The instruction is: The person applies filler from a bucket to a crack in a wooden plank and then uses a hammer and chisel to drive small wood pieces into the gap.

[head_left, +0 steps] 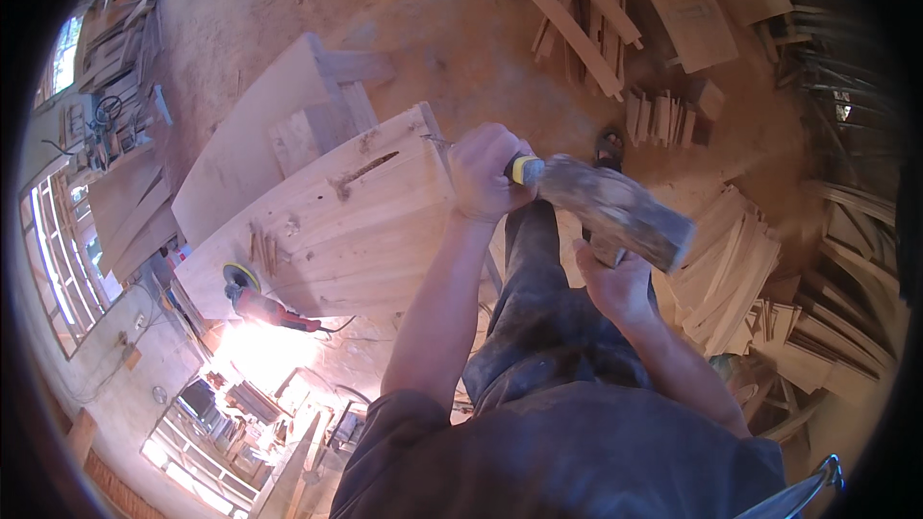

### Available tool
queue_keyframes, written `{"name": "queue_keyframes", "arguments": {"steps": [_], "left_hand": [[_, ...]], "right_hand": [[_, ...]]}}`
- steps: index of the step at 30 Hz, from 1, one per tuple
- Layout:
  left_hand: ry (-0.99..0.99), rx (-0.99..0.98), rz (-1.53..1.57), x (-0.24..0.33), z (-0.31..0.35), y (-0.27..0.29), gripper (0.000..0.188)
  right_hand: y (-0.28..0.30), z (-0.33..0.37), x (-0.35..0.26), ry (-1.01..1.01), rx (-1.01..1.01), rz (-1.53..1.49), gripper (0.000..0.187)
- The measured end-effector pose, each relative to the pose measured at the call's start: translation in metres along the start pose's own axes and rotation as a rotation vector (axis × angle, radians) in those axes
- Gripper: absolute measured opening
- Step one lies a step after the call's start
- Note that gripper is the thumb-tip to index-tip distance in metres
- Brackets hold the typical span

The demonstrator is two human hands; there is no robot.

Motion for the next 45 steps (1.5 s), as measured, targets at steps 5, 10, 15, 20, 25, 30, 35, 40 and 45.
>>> {"name": "queue_keyframes", "arguments": {"steps": [5, 10, 15, 20, 25, 30, 35, 40, 45], "left_hand": [[0.135, -0.264, -0.145, -0.004, -0.006, -0.022, 0.022], [0.489, -0.744, -0.386, -0.034, -0.005, -0.081, 0.016], [0.588, -0.786, -0.379, 0.002, -0.017, -0.102, 0.016], [0.442, -0.672, -0.359, -0.006, -0.006, -0.107, 0.017], [0.338, -0.602, -0.385, -0.024, 0.000, -0.092, 0.020], [0.323, -0.524, -0.384, -0.023, 0.002, -0.092, 0.021], [0.289, -0.515, -0.381, -0.026, 0.004, -0.085, 0.020], [0.243, -0.533, -0.353, -0.020, 0.007, -0.084, 0.022], [0.207, -0.471, -0.310, -0.019, 0.011, -0.082, 0.026]], "right_hand": [[0.010, -0.014, -0.006, -0.278, -0.090, 0.002, 0.012], [0.039, -0.007, 0.032, -0.506, -0.047, -0.113, 0.016], [0.071, 0.009, 0.081, -0.653, 0.019, -0.240, 0.022], [0.086, 0.011, 0.094, -0.737, 0.015, -0.297, 0.022], [0.090, 0.007, 0.097, -0.732, 0.001, -0.310, 0.022], [0.085, 0.002, 0.092, -0.750, -0.064, -0.277, 0.022], [0.079, -0.005, 0.080, -0.707, -0.047, -0.287, 0.022], [0.079, -0.013, 0.072, -0.659, -0.037, -0.284, 0.020], [0.081, -0.019, 0.058, -0.637, -0.034, -0.281, 0.019]]}}
Point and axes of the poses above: each hand's wrist, its own z-axis away from the middle knuckle, its own y-axis out of the back of the hand, x = y × z, the point moved 4 cm from there along -z, towards the middle knuckle, and after that the axes turned 11 degrees about z, right-handed, at the moved point
